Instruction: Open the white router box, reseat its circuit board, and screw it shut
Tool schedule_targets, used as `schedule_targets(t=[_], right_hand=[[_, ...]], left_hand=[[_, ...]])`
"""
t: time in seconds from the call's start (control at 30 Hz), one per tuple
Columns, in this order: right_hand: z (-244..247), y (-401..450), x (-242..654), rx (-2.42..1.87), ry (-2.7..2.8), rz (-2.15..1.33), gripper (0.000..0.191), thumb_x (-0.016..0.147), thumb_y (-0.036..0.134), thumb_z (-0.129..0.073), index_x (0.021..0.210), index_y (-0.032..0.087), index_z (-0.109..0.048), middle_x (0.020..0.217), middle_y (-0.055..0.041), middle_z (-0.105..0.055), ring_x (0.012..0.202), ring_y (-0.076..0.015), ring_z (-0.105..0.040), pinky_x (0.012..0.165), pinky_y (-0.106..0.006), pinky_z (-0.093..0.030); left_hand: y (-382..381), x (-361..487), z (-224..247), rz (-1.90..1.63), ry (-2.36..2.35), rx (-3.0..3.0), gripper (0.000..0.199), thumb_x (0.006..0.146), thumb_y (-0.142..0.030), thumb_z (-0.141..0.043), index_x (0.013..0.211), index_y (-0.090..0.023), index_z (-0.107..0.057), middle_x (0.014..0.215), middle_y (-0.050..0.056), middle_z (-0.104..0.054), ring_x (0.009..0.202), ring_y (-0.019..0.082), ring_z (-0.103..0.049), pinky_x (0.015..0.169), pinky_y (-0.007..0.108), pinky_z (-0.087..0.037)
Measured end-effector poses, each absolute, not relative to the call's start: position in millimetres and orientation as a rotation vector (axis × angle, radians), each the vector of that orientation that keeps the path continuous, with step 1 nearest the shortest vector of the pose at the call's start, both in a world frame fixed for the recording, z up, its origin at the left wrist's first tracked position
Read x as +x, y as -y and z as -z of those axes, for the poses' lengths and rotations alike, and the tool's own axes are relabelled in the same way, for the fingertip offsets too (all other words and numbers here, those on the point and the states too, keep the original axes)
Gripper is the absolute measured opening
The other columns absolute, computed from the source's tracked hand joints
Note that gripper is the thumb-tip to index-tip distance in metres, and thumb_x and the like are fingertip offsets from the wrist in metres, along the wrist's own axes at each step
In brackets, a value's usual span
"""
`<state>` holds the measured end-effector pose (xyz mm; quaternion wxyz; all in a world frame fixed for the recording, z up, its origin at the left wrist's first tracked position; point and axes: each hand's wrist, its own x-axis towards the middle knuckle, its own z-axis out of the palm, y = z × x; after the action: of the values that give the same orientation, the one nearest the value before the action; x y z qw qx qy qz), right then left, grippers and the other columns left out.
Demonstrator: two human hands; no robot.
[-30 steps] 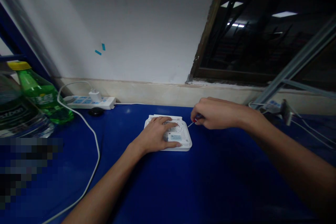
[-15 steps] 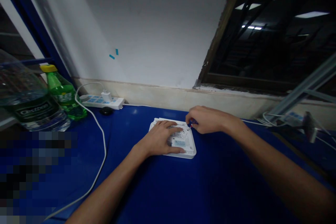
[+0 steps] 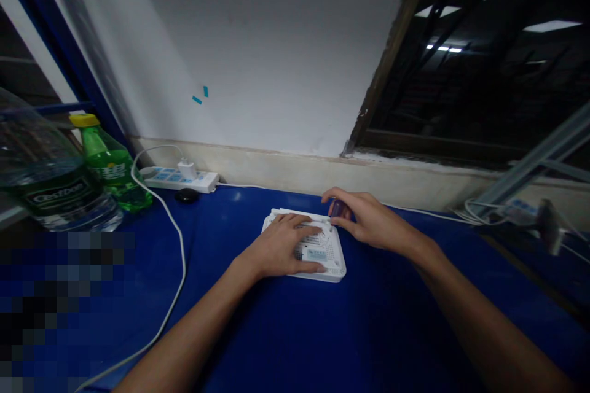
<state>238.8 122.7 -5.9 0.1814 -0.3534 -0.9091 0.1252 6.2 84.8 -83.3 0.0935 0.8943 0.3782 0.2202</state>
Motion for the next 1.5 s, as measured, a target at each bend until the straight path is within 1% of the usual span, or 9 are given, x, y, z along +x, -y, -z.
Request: schedule_targets(t=[0.1, 0.2, 0.33, 0.47, 0.77, 0.97, 1.2, 1.4, 1.5], right_hand=[[26.3, -124.3, 242.4, -1.09, 2.397, -0.3, 0.037, 0.09, 0.027, -0.067, 0.125, 0.024, -0.054, 0.071, 0.0029, -0.065, 0.059, -0.0149, -0.062, 0.058, -0.025, -0.047], [46.2, -123.1, 245.7, -1.114, 2.237, -0.148, 0.035, 0.089, 0.035, -0.071, 0.119, 0.022, -0.059, 0.081, -0.0019, -0.071, 0.061, -0.0165, -0.065, 0.063, -0.029, -0.052], [62.7, -118.2, 248.2, -1.049, 2.104, -0.047, 0.039, 0.097, 0.034, -0.06, 0.134, 0.021, -0.057, 0.111, -0.0101, -0.074, 0.092, -0.023, -0.072, 0.085, -0.037, -0.056], [65.3, -113.5, 247.7, -0.908, 2.093, -0.144, 0.042, 0.103, 0.024, -0.046, 0.145, 0.023, -0.05, 0.137, -0.0089, -0.064, 0.119, -0.0219, -0.065, 0.105, -0.038, -0.05], [61.5, -109.5, 241.4, -0.861, 2.021, -0.051, 0.024, 0.098, 0.03, -0.059, 0.118, 0.023, -0.07, 0.104, -0.0071, -0.074, 0.096, -0.0218, -0.07, 0.088, -0.035, -0.055], [59.9, -117.2, 236.5, -0.886, 2.009, -0.226, 0.037, 0.101, 0.022, -0.049, 0.137, 0.022, -0.059, 0.118, -0.009, -0.072, 0.104, -0.0211, -0.069, 0.092, -0.037, -0.054], [64.1, -113.5, 230.1, -0.908, 1.889, -0.126, 0.022, 0.09, 0.031, -0.07, 0.109, 0.02, -0.073, 0.088, -0.0044, -0.07, 0.073, -0.0169, -0.066, 0.072, -0.031, -0.054], [63.9, -107.6, 231.2, -0.859, 1.919, -0.192, 0.034, 0.102, 0.024, -0.047, 0.133, 0.02, -0.063, 0.113, -0.0092, -0.074, 0.101, -0.02, -0.07, 0.091, -0.036, -0.054], [67.9, -105.7, 231.8, -0.853, 1.836, -0.216, 0.03, 0.098, 0.025, -0.055, 0.125, 0.022, -0.068, 0.11, -0.007, -0.076, 0.097, -0.0207, -0.073, 0.089, -0.037, -0.056]], left_hand=[[-84.1, 5.9, 82.4, -0.639, -1.125, 2.656, 0.075, 0.08, -0.069, -0.07, 0.14, -0.027, -0.056, 0.145, 0.013, -0.054, 0.134, 0.033, -0.049, 0.113, 0.052, -0.035], [-83.7, 5.9, 81.5, -0.613, -1.131, 2.653, 0.075, 0.08, -0.069, -0.068, 0.141, -0.028, -0.055, 0.146, 0.013, -0.052, 0.135, 0.033, -0.048, 0.114, 0.054, -0.034], [-83.7, 5.4, 81.5, -0.596, -1.139, 2.66, 0.074, 0.081, -0.069, -0.068, 0.142, -0.028, -0.054, 0.148, 0.012, -0.051, 0.136, 0.033, -0.047, 0.114, 0.054, -0.035], [-83.3, 4.7, 82.2, -0.593, -1.136, 2.673, 0.072, 0.082, -0.069, -0.066, 0.141, -0.028, -0.055, 0.148, 0.012, -0.051, 0.136, 0.033, -0.047, 0.114, 0.054, -0.035], [-82.4, 6.5, 84.0, -0.612, -1.145, 2.701, 0.073, 0.083, -0.069, -0.065, 0.141, -0.026, -0.055, 0.147, 0.012, -0.052, 0.134, 0.033, -0.048, 0.114, 0.052, -0.036], [-84.1, 7.2, 84.8, -0.6, -1.151, 2.705, 0.074, 0.083, -0.07, -0.064, 0.142, -0.025, -0.055, 0.148, 0.012, -0.052, 0.135, 0.034, -0.048, 0.114, 0.052, -0.036], [-89.0, 3.9, 88.4, -0.643, -1.135, 2.69, 0.083, 0.078, -0.073, -0.067, 0.143, -0.022, -0.054, 0.146, 0.014, -0.053, 0.132, 0.034, -0.051, 0.113, 0.05, -0.039], [-90.1, 2.5, 90.9, -0.636, -1.154, 2.688, 0.084, 0.077, -0.073, -0.068, 0.144, -0.025, -0.052, 0.148, 0.012, -0.051, 0.133, 0.033, -0.05, 0.114, 0.05, -0.038], [-87.6, 3.5, 88.8, -0.611, -1.134, 2.725, 0.079, 0.081, -0.07, -0.066, 0.144, -0.025, -0.052, 0.149, 0.012, -0.049, 0.134, 0.033, -0.049, 0.114, 0.051, -0.037]])
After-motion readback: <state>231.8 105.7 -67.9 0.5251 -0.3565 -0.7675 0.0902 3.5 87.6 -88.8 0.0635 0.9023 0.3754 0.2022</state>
